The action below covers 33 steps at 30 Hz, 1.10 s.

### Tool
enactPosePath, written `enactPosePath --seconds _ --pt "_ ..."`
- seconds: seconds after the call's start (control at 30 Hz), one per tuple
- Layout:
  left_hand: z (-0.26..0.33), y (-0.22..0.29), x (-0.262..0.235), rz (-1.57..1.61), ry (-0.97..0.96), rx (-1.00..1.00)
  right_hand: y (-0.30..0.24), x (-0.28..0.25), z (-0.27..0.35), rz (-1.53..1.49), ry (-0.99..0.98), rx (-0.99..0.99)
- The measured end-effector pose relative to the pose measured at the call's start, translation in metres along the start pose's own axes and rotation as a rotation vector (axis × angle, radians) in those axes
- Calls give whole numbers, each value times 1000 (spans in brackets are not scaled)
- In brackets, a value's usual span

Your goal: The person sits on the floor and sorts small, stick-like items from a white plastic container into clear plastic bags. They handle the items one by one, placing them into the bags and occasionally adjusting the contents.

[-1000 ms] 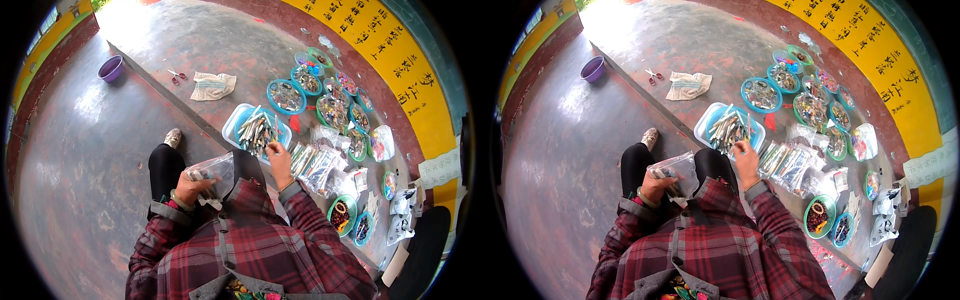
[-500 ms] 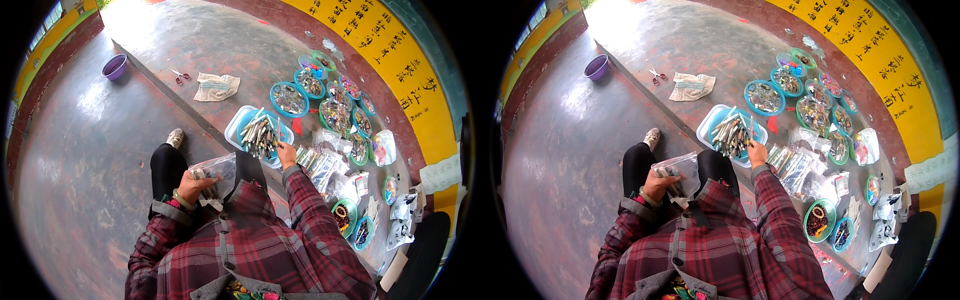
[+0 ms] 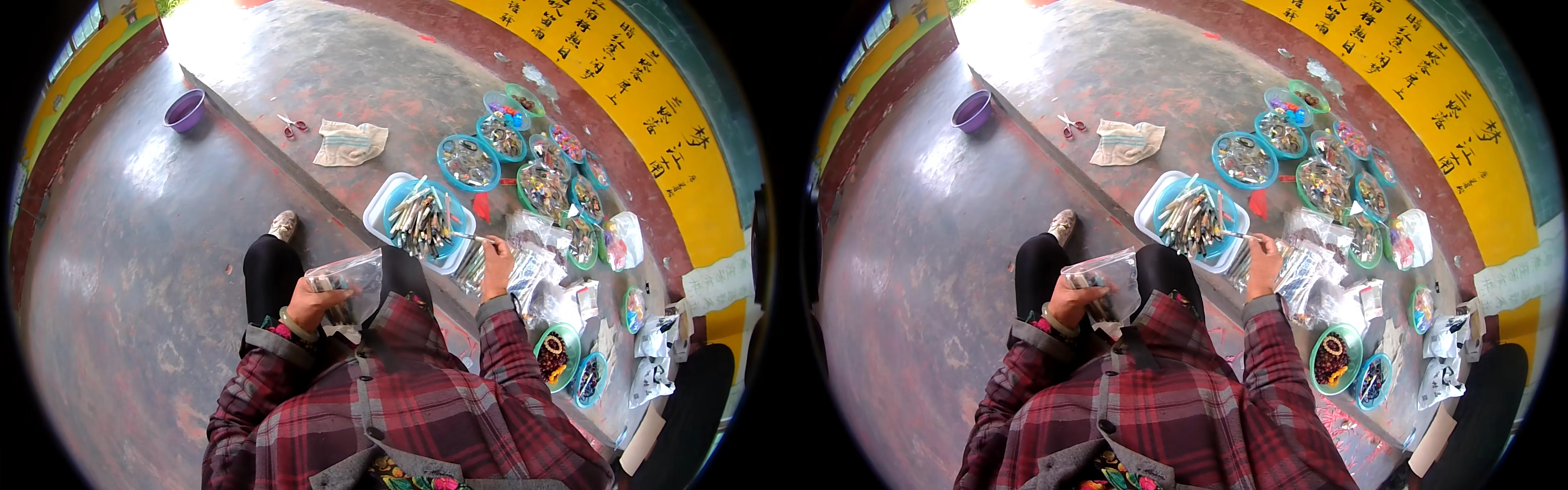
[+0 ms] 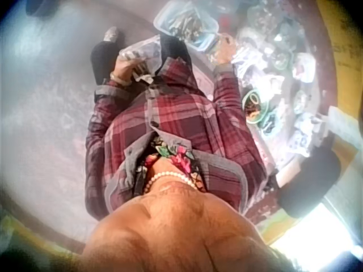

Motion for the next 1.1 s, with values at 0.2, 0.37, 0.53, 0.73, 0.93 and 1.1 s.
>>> enactPosePath --seconds 0.2,0.37,0.53,0.73,0.93,1.1 --pt "1 1 2 50 -48 -9 -22 -16 13 -746 -102 379" --pt "1 0 1 38 -51 -3 -54 4 28 -834 -337 417" --pt "4 1 -1 2 -17 -3 -94 47 96 -676 -695 545" --pt "3 -2 -3 36 -6 -5 -101 61 164 -523 -930 555" --pt "4 -1 -5 48 -3 -18 -127 63 189 -113 -1340 -7" --pt "4 4 2 97 -3 -5 -158 56 179 165 -1081 -410"
Point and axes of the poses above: each hand's wrist, its own z-axis away from the middle knuckle, its own x-axis out of the palm, y = z × x, the point moved 7 cm from there along -z, towards the middle knuckle, and after that the axes turned 1 degree about y, right-handed, at the moved point
